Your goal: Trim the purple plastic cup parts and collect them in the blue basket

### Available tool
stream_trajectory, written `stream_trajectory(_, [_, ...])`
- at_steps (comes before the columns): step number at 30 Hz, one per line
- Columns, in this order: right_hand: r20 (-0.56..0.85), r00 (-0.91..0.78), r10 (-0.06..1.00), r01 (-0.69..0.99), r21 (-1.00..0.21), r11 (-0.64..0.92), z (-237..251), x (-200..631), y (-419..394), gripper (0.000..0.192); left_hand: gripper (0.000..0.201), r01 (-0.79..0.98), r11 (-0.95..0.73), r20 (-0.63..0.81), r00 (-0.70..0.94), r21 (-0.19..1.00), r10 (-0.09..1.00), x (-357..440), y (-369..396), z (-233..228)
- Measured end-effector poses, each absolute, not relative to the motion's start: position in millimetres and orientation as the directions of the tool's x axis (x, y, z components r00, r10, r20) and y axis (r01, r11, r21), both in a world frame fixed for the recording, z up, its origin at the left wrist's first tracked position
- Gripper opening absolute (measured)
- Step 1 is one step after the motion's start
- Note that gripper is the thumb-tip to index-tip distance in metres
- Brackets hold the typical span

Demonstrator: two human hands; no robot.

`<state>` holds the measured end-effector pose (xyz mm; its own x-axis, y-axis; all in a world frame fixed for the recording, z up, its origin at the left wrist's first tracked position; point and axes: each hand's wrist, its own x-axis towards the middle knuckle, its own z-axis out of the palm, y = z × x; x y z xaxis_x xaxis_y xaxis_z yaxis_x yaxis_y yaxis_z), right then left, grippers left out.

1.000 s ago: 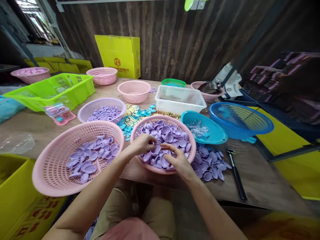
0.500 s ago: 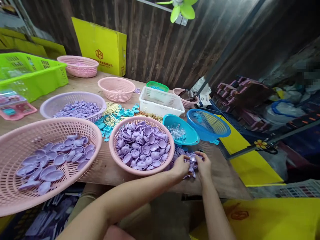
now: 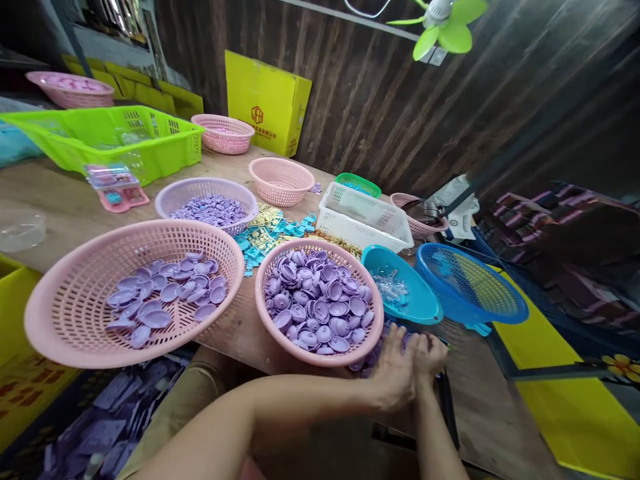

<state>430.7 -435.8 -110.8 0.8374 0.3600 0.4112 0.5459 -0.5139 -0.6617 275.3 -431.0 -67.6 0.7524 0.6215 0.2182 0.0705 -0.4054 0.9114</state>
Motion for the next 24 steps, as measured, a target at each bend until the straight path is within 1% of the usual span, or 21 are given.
stream_trajectory(2, [0.455, 0.848, 0.271, 0.527, -0.679, -0.51, -103, 425, -438, 0.026, 0.078, -0.015, -0.466, 0.285, 0.809, 0.885, 0.514, 248, -436, -48])
stream_trajectory(3, [0.487, 0.844, 0.224, 0.529, -0.689, -0.496, -97, 419, -438, 0.027, 0.078, -0.075, -0.508, 0.332, 0.836, 0.858, 0.437, 232, -433, -38])
stream_trajectory(5, [0.561, 0.813, 0.153, 0.566, -0.703, -0.429, -79, 401, -437, 0.029, 0.069, -0.101, -0.603, 0.398, 0.834, 0.791, 0.383, 200, -417, -19])
stream_trajectory(6, [0.598, 0.786, 0.156, 0.607, -0.698, -0.381, -68, 389, -434, 0.031, 0.063, -0.067, -0.659, 0.401, 0.838, 0.749, 0.371, 184, -403, -13])
stream_trajectory(7, [0.622, 0.758, 0.195, 0.648, -0.685, -0.333, -57, 375, -431, 0.032, 0.055, 0.027, -0.69, 0.362, 0.836, 0.723, 0.412, 169, -387, -9])
stream_trajectory(8, [0.629, 0.724, 0.284, 0.69, -0.664, -0.288, -46, 360, -426, 0.03, 0.048, 0.164, -0.704, 0.308, 0.814, 0.691, 0.492, 155, -368, -8])
stream_trajectory(9, [0.622, 0.661, 0.418, 0.742, -0.625, -0.243, -36, 345, -420, 0.026, 0.045, 0.302, -0.702, 0.253, 0.783, 0.645, 0.569, 142, -348, -10])
stream_trajectory(10, [0.58, 0.55, 0.601, 0.798, -0.576, -0.174, -28, 329, -414, 0.023, 0.042, 0.425, -0.696, 0.194, 0.757, 0.578, 0.624, 130, -330, -12])
stream_trajectory(11, [0.493, 0.398, 0.774, 0.84, -0.534, -0.091, -22, 314, -407, 0.021, 0.039, 0.537, -0.682, 0.123, 0.734, 0.496, 0.668, 120, -313, -16])
stream_trajectory(12, [0.38, 0.243, 0.893, 0.869, -0.494, -0.026, -17, 300, -399, 0.019, 0.036, 0.596, -0.684, 0.065, 0.732, 0.421, 0.679, 110, -299, -20])
stream_trajectory(13, [0.254, 0.111, 0.961, 0.897, -0.441, 0.013, -15, 286, -391, 0.017, 0.035, 0.62, -0.694, 0.027, 0.739, 0.365, 0.674, 102, -288, -23])
stream_trajectory(14, [0.137, 0.034, 0.99, 0.93, -0.366, 0.019, -14, 274, -383, 0.017, 0.034, 0.617, -0.718, -0.014, 0.761, 0.324, 0.648, 96, -281, -26])
stream_trajectory(15, [0.032, -0.002, 0.999, 0.962, -0.273, 0.01, -14, 263, -375, 0.017, 0.032, 0.587, -0.752, -0.051, 0.797, 0.301, 0.602, 91, -276, -27])
stream_trajectory(17, [-0.127, 0.014, 0.992, 0.998, -0.053, -0.021, -15, 247, -362, 0.021, 0.029, 0.498, -0.819, -0.119, 0.866, 0.285, 0.486, 85, -274, -28])
stream_trajectory(18, [-0.18, 0.033, 0.983, 0.999, 0.037, -0.027, -16, 241, -356, 0.024, 0.026, 0.461, -0.842, -0.147, 0.888, 0.28, 0.437, 84, -274, -28])
stream_trajectory(19, [-0.218, 0.047, 0.975, 0.995, 0.1, -0.026, -17, 237, -351, 0.026, 0.023, 0.435, -0.858, -0.167, 0.9, 0.273, 0.403, 84, -275, -26])
stream_trajectory(21, [-0.255, 0.058, 0.965, 0.987, 0.158, -0.018, -20, 232, -344, 0.031, 0.021, 0.417, -0.872, -0.181, 0.907, 0.255, 0.381, 87, -276, -23])
stream_trajectory(24, [-0.271, 0.051, 0.961, 0.985, 0.174, -0.003, -26, 231, -339, 0.033, 0.021, 0.416, -0.875, -0.195, 0.906, 0.247, 0.376, 91, -276, -19])
